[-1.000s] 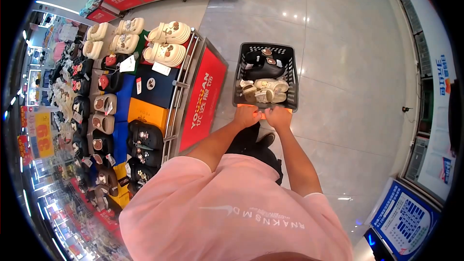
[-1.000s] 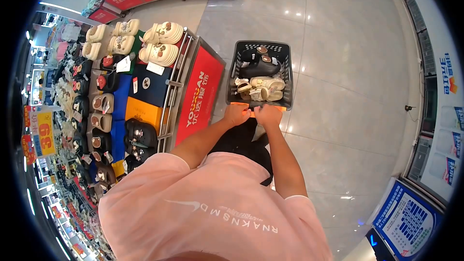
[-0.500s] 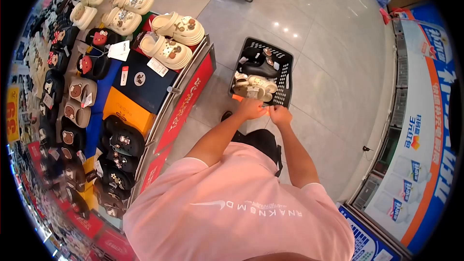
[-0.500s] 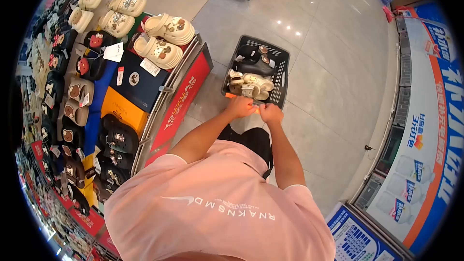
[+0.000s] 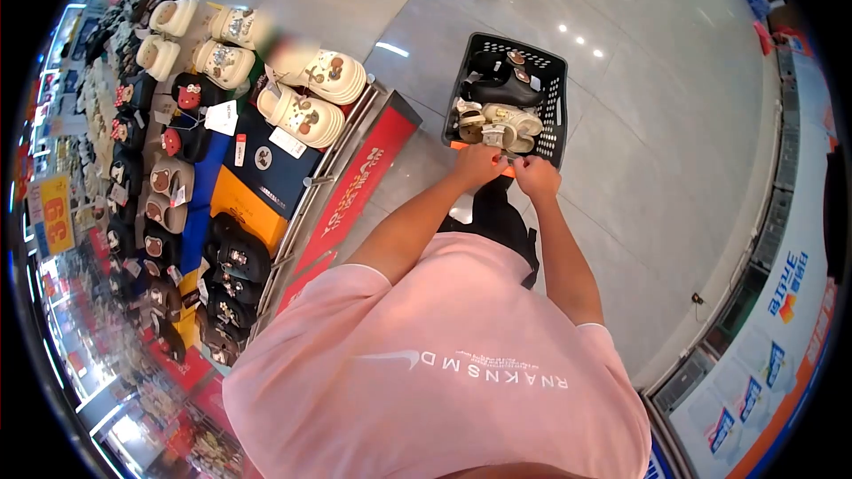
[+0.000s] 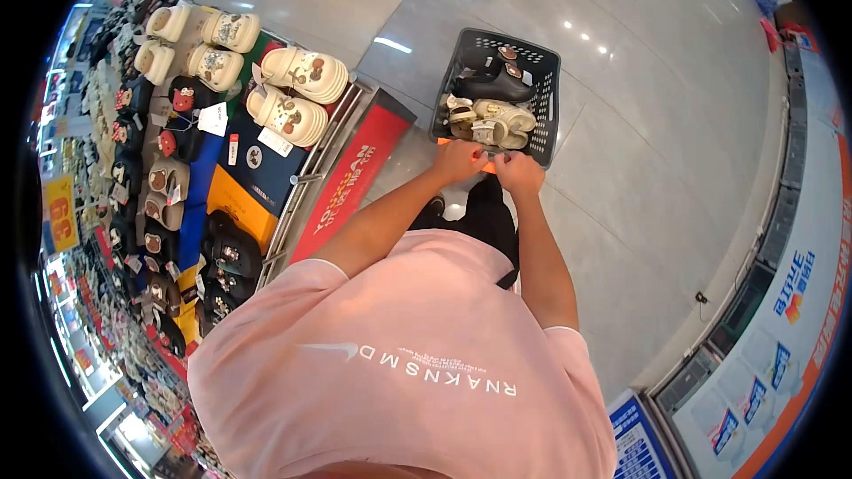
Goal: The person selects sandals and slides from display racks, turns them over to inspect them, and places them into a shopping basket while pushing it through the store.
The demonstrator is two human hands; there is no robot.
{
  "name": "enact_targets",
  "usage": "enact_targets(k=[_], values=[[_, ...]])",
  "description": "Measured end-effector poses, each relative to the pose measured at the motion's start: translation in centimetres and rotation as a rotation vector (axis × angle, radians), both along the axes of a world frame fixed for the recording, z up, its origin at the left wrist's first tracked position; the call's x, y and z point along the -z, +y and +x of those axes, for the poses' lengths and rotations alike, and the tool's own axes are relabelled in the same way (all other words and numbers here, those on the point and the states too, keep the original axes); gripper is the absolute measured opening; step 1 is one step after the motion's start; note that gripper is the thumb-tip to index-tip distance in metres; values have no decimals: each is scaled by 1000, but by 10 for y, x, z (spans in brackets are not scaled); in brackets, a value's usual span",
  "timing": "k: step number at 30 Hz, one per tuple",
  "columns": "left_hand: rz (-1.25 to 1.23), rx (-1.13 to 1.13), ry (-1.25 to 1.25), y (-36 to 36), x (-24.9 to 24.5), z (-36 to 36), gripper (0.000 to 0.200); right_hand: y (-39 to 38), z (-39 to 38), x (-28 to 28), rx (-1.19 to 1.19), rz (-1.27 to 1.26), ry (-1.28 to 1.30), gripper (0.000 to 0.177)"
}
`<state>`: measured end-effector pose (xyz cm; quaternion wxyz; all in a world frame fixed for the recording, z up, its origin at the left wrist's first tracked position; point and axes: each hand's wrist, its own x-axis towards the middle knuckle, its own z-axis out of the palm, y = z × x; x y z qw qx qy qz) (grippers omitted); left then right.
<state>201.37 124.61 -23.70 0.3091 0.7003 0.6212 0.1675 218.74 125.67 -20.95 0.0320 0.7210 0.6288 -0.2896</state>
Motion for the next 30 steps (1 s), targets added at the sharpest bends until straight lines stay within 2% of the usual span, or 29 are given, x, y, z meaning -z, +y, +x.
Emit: enact_targets(k=[4,6,10,11,12,15,18,19,20,24,25,26,28,30], values=[[-74,38,-4,40,-10,16,33,49,23,-5,-135,71,45,46],[-90,70,-44,56,-17,23,34,75,34,-13,-202,25,64,49],[-137,-43,122,78,-18,54,39,113,55,-16,-242,106,147,50],[-121,-35,113,83,-9,56,42,120,60,-12,-260,128,149,50],[-175,-57,75,89,-28,69,42,127,71,-28,-279,114,111,49],[-196,-139,56,111,-15,67,41,158,68,-1,-336,151,134,47],[-185,-225,-14,123,-11,71,41,185,68,-8,-413,138,152,46],[-232,-271,-62,127,-32,84,42,195,77,-37,-447,94,91,45],[-249,-321,-75,130,-23,84,43,202,75,-25,-465,97,84,45],[-223,-386,-107,142,-18,85,39,221,64,-7,-539,75,39,42],[-110,-414,-109,143,-18,87,41,227,65,-6,-563,70,11,41],[-201,-428,-135,145,-31,90,41,231,67,-20,-573,69,4,41],[-175,-432,-154,152,-24,85,41,245,60,-15,-674,76,-54,39],[-275,-394,-207,163,-15,76,36,263,53,-14,-760,12,-45,40]])
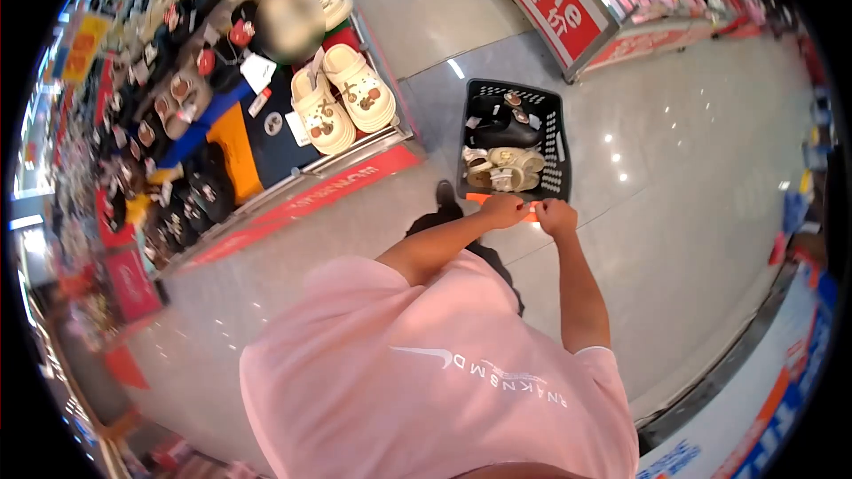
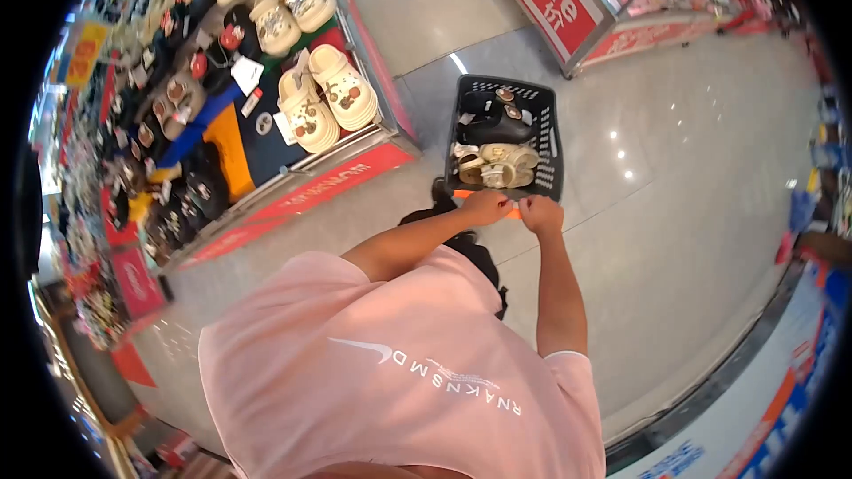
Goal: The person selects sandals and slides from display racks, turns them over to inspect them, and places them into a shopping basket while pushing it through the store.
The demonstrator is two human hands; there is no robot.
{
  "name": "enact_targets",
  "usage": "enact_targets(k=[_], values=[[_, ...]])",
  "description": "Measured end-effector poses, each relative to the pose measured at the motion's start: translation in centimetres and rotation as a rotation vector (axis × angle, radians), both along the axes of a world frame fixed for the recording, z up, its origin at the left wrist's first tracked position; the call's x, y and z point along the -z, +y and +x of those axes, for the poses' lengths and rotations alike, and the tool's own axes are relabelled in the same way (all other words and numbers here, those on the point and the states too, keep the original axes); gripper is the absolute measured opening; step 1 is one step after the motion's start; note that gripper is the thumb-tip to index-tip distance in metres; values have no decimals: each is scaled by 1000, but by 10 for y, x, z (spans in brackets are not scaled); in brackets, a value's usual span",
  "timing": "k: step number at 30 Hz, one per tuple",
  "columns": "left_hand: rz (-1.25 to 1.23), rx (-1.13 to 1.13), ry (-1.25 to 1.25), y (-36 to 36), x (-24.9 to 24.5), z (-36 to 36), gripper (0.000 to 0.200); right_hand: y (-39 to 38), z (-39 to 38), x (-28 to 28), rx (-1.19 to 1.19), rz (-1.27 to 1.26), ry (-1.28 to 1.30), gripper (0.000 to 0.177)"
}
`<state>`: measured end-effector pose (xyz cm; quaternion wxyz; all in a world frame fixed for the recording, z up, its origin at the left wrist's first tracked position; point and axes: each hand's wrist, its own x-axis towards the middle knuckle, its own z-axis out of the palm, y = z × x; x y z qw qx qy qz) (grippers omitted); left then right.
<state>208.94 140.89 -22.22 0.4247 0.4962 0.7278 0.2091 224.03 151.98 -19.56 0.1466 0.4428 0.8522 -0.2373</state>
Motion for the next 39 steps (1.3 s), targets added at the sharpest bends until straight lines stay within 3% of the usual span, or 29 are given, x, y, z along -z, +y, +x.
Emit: enact_targets(k=[4,5,8,9,10,11,13,14,16,18,19,21,23,26,32,36,39], values=[[38,28,-370,23,73,-26,28,23,-7,3,-31,60,-22,36],[-105,-53,-497,28,53,-43,24,26,-11,4,-46,68,-20,36],[184,45,-283,19,-4,-107,28,59,-24,2,-104,115,-30,34],[228,-44,-368,6,-32,-131,28,64,-28,4,-120,120,-44,34],[120,-152,-463,-4,-31,-152,28,67,-30,5,-136,116,-57,34],[278,-388,-581,-23,-47,-169,24,71,-36,-1,-110,55,-83,35],[494,-737,151,-58,-120,-204,12,97,-43,14,-182,-81,-112,33],[347,-881,271,-75,-137,-220,11,115,-44,26,-217,-143,-134,33],[606,-913,656,-116,-120,-267,21,137,-66,34,-256,-218,-30,26],[338,-1061,1064,-141,-139,-294,31,133,-120,42,-309,-87,136,23],[278,-1144,1003,-149,-133,-304,33,119,-161,31,-303,-50,181,21],[155,-1299,866,-162,-117,-307,38,84,-241,12,-309,-222,588,21],[290,-1357,772,-163,-107,-308,40,45,-320,-19,-359,-346,800,17],[387,-1392,738,-160,-101,-307,44,-2,-403,-47,-326,-455,1009,32],[374,-1347,756,-159,-97,-315,48,-49,-430,-68,-452,-123,921,36],[405,-1279,697,-168,-97,-332,45,-53,-426,-70,-444,-89,883,35],[483,-1236,887,-157,-113,-351,47,-50,-431,-64,-494,-16,909,35]])
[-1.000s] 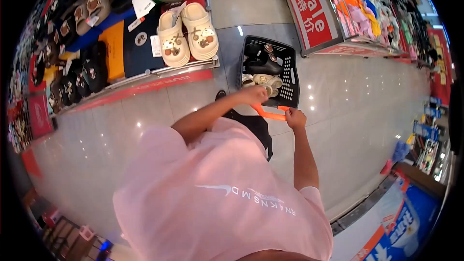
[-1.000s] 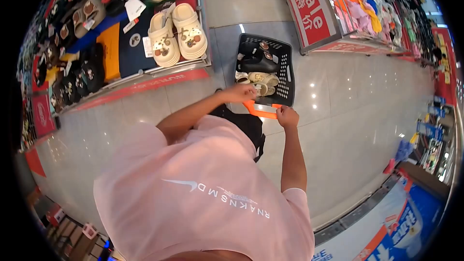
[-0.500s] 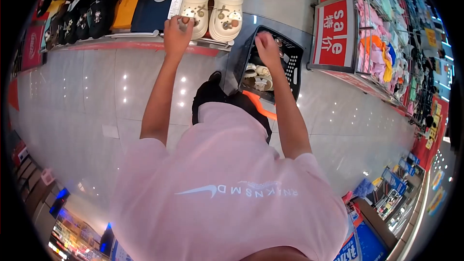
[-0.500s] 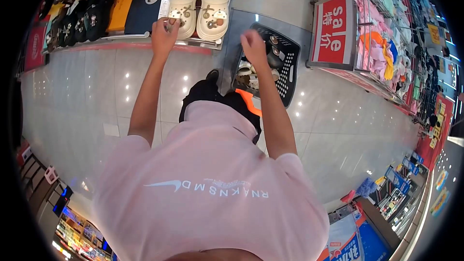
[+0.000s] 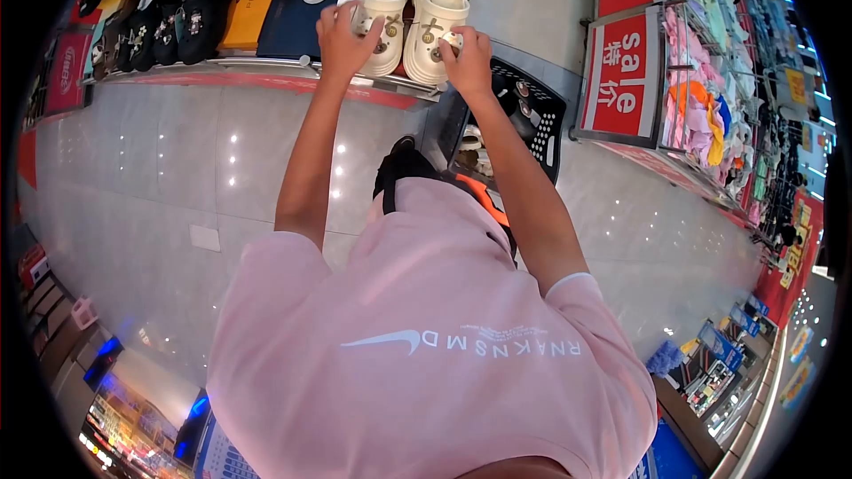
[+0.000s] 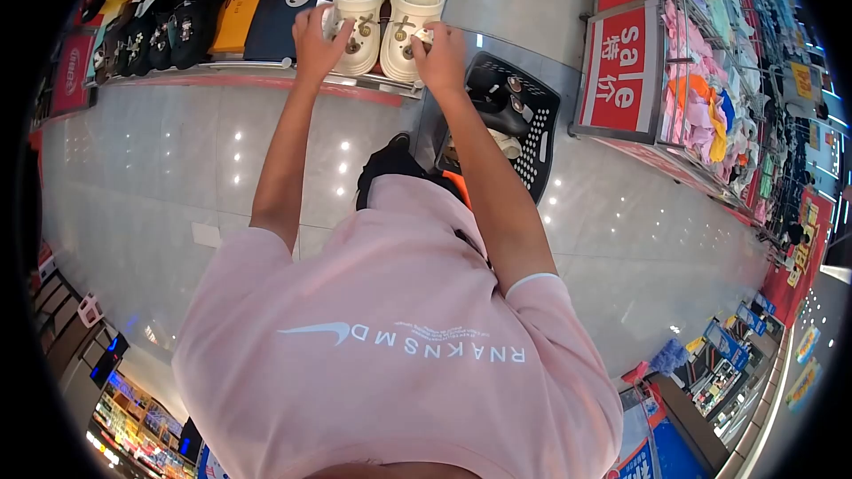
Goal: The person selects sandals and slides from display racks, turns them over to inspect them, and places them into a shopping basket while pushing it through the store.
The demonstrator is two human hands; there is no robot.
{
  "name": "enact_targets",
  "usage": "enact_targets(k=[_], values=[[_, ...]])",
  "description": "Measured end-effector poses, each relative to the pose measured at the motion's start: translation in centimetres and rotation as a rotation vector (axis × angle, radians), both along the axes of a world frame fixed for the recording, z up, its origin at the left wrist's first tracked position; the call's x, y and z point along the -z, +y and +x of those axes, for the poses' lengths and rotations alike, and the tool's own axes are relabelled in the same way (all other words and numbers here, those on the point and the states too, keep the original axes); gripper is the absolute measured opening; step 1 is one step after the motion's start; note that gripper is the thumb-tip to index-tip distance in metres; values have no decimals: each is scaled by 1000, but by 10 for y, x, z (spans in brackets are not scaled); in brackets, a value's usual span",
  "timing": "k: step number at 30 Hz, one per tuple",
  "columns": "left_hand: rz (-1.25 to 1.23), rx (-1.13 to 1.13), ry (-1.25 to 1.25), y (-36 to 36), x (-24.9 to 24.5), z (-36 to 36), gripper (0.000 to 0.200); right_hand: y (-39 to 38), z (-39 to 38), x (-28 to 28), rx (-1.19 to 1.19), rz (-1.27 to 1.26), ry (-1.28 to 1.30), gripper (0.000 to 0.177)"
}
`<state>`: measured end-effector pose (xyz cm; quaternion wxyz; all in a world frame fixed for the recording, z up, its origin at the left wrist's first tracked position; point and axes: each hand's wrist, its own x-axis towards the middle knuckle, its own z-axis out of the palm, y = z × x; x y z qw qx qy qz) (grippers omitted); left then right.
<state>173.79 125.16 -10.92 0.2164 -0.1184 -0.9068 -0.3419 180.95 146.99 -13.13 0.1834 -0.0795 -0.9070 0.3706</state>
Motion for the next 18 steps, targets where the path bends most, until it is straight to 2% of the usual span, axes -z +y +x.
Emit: enact_targets(k=[2,5,7,8,9,12,13,14,15,18], values=[[-33,90,89,11,-3,-28,48,-2,3,3,-2,27,4,35],[-214,110,-89,44,-28,-61,47,-2,-2,9,-12,73,89,35],[-285,164,-119,60,-27,-94,51,-2,-1,9,-14,97,69,35],[-351,178,-157,68,-29,-101,46,0,-1,7,-19,83,49,35],[-421,194,-196,74,-23,-109,41,-1,-1,4,-22,66,28,35],[-231,486,-258,72,41,-157,28,1,4,-3,-38,19,-69,37],[-129,499,-187,71,23,-142,18,4,3,-5,-44,9,-101,38],[-112,448,-103,69,2,-121,17,6,4,-4,-59,-26,-122,41],[-92,396,-27,67,-17,-99,18,7,5,-2,-43,-48,-80,41],[-137,436,253,48,-50,-51,28,10,4,-2,5,-113,36,38]])
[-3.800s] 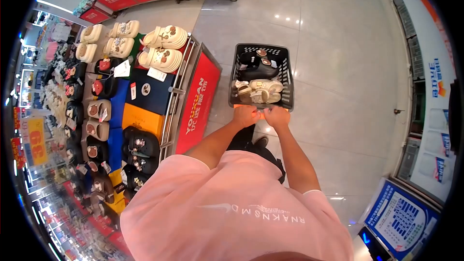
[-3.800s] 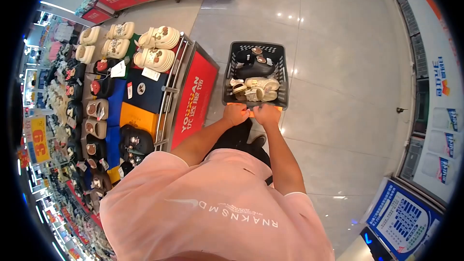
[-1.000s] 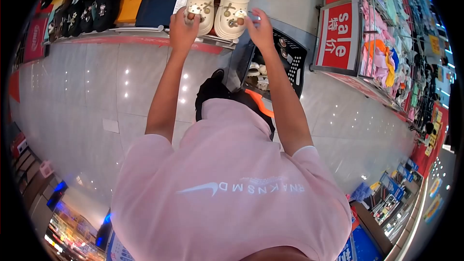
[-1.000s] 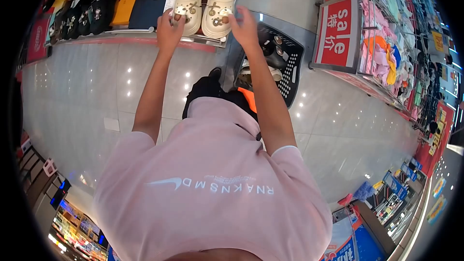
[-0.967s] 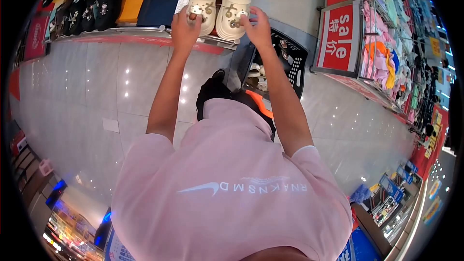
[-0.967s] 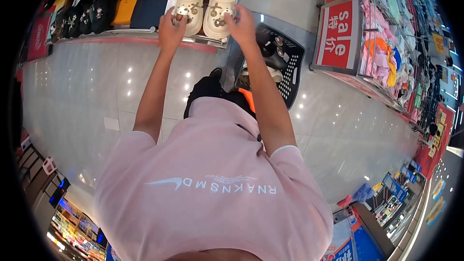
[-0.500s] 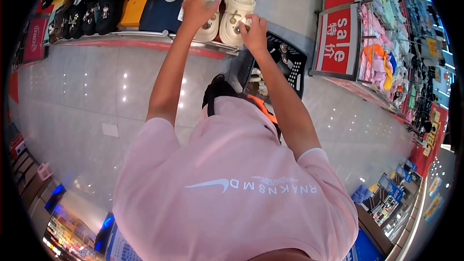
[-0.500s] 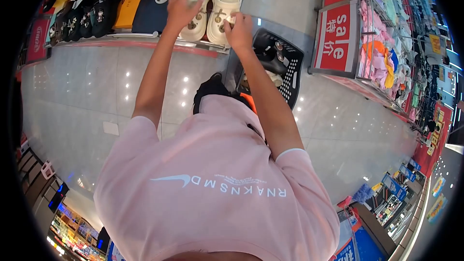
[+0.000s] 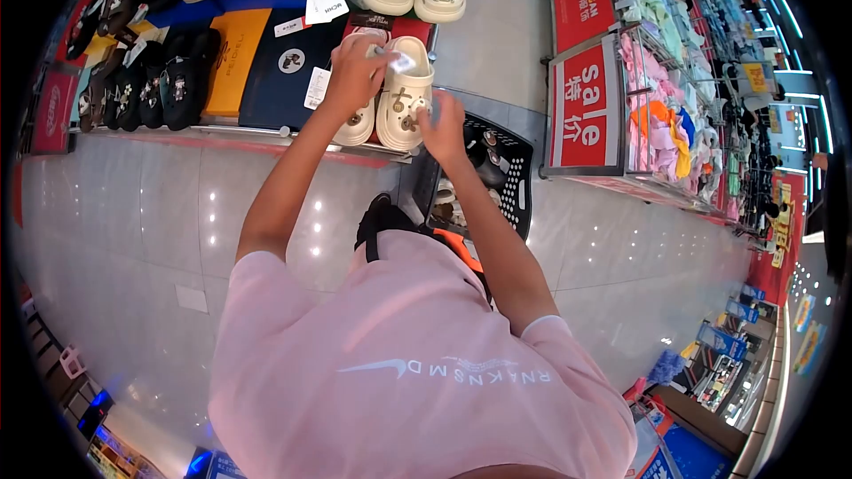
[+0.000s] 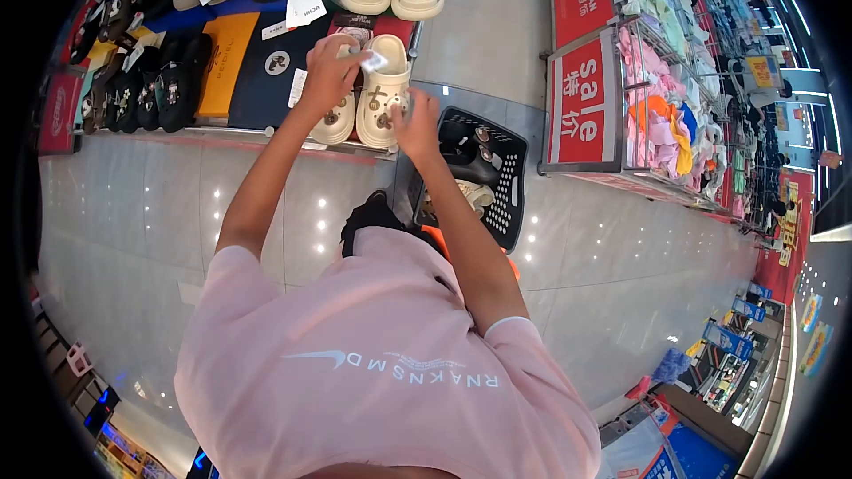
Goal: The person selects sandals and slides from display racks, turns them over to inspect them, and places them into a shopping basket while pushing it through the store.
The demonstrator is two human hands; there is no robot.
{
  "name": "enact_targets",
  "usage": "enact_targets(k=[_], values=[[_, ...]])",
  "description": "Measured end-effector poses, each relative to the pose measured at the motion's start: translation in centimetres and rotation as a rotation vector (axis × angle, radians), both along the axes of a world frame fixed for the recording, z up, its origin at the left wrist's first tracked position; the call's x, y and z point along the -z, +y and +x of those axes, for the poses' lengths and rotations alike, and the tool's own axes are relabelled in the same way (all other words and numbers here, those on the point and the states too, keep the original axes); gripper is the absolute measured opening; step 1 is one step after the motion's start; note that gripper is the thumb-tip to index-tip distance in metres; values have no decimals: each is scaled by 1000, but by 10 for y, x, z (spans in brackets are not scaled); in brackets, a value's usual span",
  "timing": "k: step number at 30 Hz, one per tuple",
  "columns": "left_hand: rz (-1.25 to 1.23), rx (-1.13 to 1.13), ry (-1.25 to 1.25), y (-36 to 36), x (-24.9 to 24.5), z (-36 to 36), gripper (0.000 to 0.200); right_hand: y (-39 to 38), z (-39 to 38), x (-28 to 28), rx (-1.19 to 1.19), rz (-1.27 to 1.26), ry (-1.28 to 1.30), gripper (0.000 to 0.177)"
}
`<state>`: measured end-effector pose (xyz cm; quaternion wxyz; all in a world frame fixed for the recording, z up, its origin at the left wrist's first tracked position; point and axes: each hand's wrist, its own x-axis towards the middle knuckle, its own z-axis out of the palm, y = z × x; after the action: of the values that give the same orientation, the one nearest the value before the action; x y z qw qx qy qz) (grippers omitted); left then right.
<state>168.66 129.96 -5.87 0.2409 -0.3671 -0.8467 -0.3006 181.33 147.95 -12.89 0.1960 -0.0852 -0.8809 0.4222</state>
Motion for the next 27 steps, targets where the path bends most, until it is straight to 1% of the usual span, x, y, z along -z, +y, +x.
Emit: enact_targets(k=[3,4,7,8,10,11,12,13,14,17,18,19,21,22,24,25,26,27], values=[[-52,30,-168,-23,7,34,38,-1,-16,-17,50,-71,84,36],[-1,46,-176,-29,15,42,42,-5,-23,-26,64,-60,174,36],[63,19,-225,-36,33,61,42,-10,-45,-50,-53,98,217,40],[70,-8,-237,-37,38,62,41,-11,-53,-38,-119,157,113,47],[85,-59,-263,-35,37,67,38,-20,-52,-26,-157,289,12,51],[69,-50,-273,-37,36,68,36,-23,-50,-20,-175,356,-42,54],[53,-41,-285,-38,34,66,35,-23,-47,-18,-179,320,-70,60],[37,-31,-297,-39,35,64,33,-24,-45,-16,-166,302,-81,61],[162,26,-276,-41,42,55,26,-25,-45,-15,-152,285,-90,62],[170,-275,-250,-51,32,41,25,-26,-45,-17,-143,272,-105,60],[232,-331,-261,-60,38,28,25,-26,-45,-18,-144,274,-107,59],[286,-363,-392,-70,48,16,33,-24,-46,-18,-134,289,-133,56],[342,-580,-741,-85,77,-6,47,-18,-53,-19,-119,319,-183,52],[458,-567,-1074,-87,68,-11,61,-14,-62,-23,-68,87,-225,53],[497,-467,-1273,-88,51,-6,64,-1,-89,-30,33,-377,-307,56],[511,-415,-1372,-90,46,-4,65,4,-104,-27,47,-377,-268,58],[512,-312,-1327,-97,80,-12,65,10,-121,-23,63,-378,-228,59],[513,-289,-1303,-98,89,-13,61,15,-138,-19,78,-379,-187,61]])
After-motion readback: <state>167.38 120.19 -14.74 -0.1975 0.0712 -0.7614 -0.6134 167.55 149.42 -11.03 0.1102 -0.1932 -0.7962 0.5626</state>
